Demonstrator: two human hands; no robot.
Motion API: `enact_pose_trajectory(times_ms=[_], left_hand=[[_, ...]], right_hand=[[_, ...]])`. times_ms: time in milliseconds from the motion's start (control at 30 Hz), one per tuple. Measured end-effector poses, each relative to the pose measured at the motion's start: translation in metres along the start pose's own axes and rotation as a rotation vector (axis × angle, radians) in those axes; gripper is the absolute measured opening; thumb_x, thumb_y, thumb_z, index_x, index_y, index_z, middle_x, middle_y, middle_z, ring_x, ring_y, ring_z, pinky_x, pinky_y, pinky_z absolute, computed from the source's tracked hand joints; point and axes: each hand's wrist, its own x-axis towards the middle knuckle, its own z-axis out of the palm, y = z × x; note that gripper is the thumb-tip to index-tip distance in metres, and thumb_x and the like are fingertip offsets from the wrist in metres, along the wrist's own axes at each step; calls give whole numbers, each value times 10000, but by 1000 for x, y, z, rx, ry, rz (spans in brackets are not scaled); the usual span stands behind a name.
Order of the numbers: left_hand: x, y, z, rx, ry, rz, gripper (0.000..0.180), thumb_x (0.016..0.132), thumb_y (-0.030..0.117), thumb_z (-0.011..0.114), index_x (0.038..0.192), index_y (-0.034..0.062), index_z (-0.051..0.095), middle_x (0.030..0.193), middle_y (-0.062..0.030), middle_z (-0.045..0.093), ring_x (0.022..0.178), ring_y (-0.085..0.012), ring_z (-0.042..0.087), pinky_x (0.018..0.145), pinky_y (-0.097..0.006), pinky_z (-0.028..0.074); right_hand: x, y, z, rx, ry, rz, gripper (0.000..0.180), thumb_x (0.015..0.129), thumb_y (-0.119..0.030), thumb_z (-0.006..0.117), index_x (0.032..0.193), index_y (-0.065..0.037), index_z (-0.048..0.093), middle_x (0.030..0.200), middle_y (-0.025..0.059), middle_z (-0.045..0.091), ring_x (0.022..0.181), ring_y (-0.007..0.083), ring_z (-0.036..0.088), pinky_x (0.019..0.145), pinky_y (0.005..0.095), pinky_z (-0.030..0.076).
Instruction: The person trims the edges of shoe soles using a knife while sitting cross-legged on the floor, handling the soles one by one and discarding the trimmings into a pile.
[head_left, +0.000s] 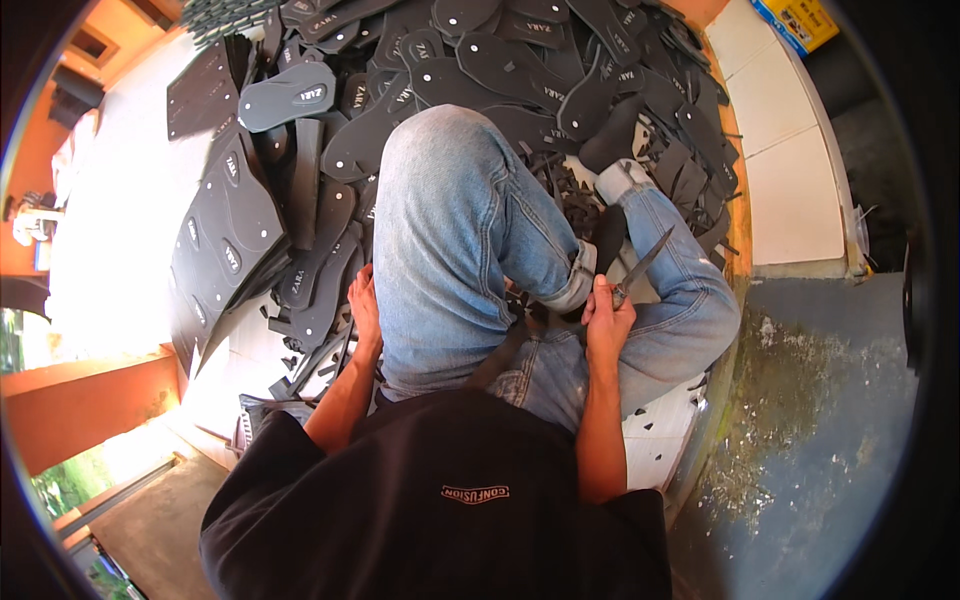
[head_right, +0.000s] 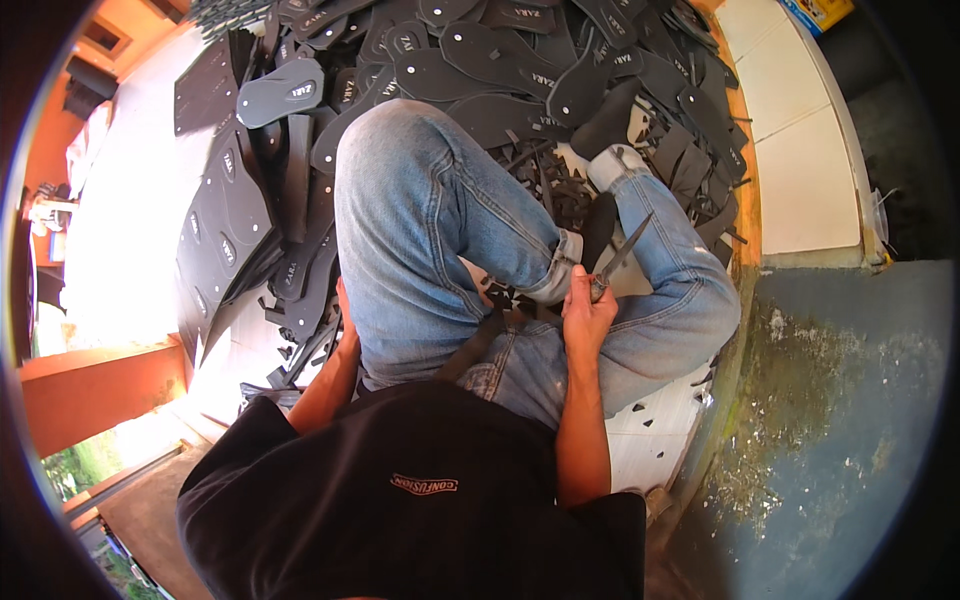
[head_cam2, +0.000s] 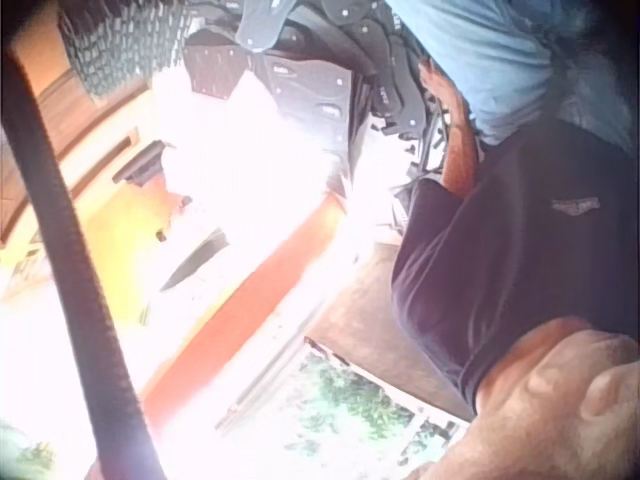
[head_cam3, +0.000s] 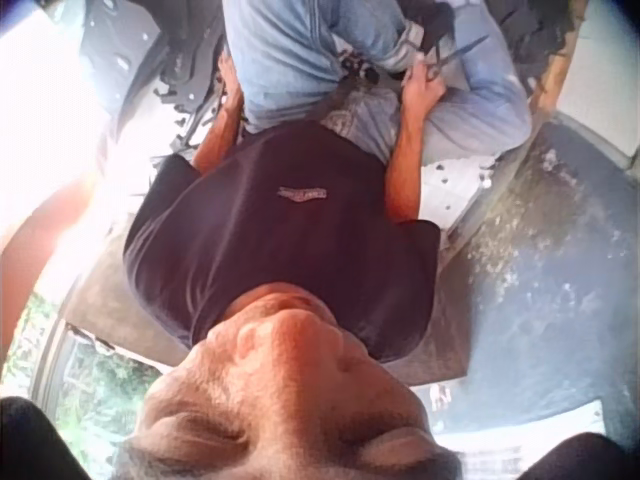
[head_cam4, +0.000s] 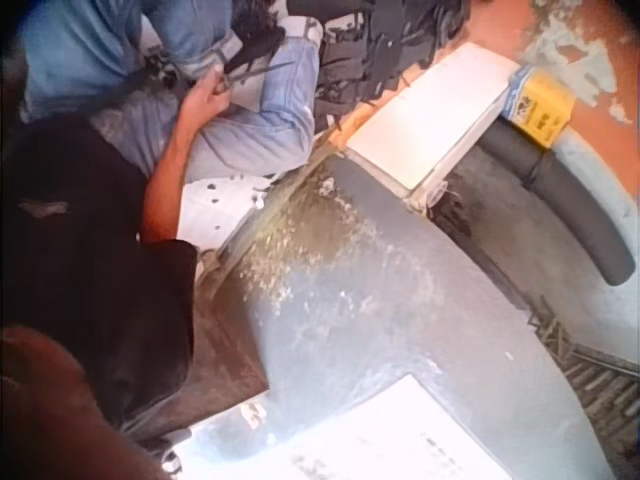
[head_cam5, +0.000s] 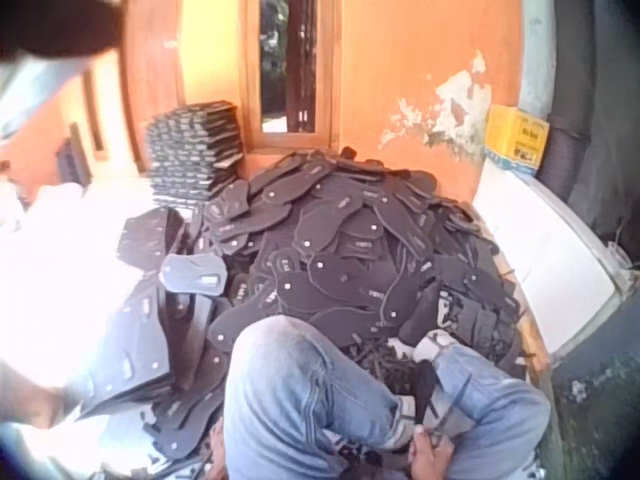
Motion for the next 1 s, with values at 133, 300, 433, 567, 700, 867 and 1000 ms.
enact_pose_trajectory(times_ms=[133, 300, 433, 567, 700, 867, 1000], left_hand=[[8, -15, 2, 291, 36, 101, 320, 867, 221, 429, 1033, 23, 617, 1070, -128, 575, 1004, -282, 524, 901, -417, 330], [12, 9, 10, 502, 141, 81, 281, 835, 209, 541, 1092, 96, 552, 989, -93, 592, 946, -273, 538, 852, -418, 365], [22, 22, -6, 553, 114, 53, 347, 733, 187, 656, 1052, 72, 584, 933, -96, 631, 896, -277, 581, 823, -426, 413], [37, 42, -42, -38, -64, -388, 415, 712, 186, 612, 1071, -21, 607, 891, -156, 680, 827, -267, 656, 757, -332, 497], [27, 55, -67, -189, -145, -410, 357, 735, 157, 584, 1030, -44, 601, 775, -89, 641, 712, -146, 571, 645, -265, 437], [7, 77, -86, -487, -2, -285, 256, 821, 118, 526, 1032, -8, 596, 827, -12, 607, 736, -102, 528, 675, -224, 411], [8, 107, -97, -754, -14, -376, 170, 878, 126, 531, 1000, 9, 549, 755, -34, 581, 577, -92, 528, 518, -221, 416]], right_hand=[[0, 7, 2, 12, 45, -36, 282, 877, -220, 632, 696, -45, 506, 519, -22, 439, 416, 52, 383, 371, 224, 294], [-4, 11, 0, -32, 43, -37, 267, 877, -206, 629, 700, -51, 504, 516, -21, 438, 414, 50, 375, 370, 218, 288], [-7, 9, 5, -3, 51, -46, 263, 881, -196, 623, 699, -52, 499, 529, -23, 444, 420, 50, 374, 374, 214, 285], [-11, 7, 0, 6, 92, -118, 247, 889, -183, 609, 717, -48, 494, 532, -17, 442, 425, 53, 375, 379, 218, 289], [-27, -11, 0, 103, 81, -141, 221, 898, -183, 596, 752, -45, 505, 538, -10, 442, 433, 61, 391, 387, 221, 303], [-57, -49, 14, 141, 11, 13, 195, 892, -196, 607, 803, -48, 516, 566, -16, 456, 438, 58, 402, 396, 201, 313], [-77, -69, 32, 18, -185, 0, 145, 894, -159, 590, 903, -36, 513, 606, -9, 466, 462, 58, 410, 408, 212, 337]])
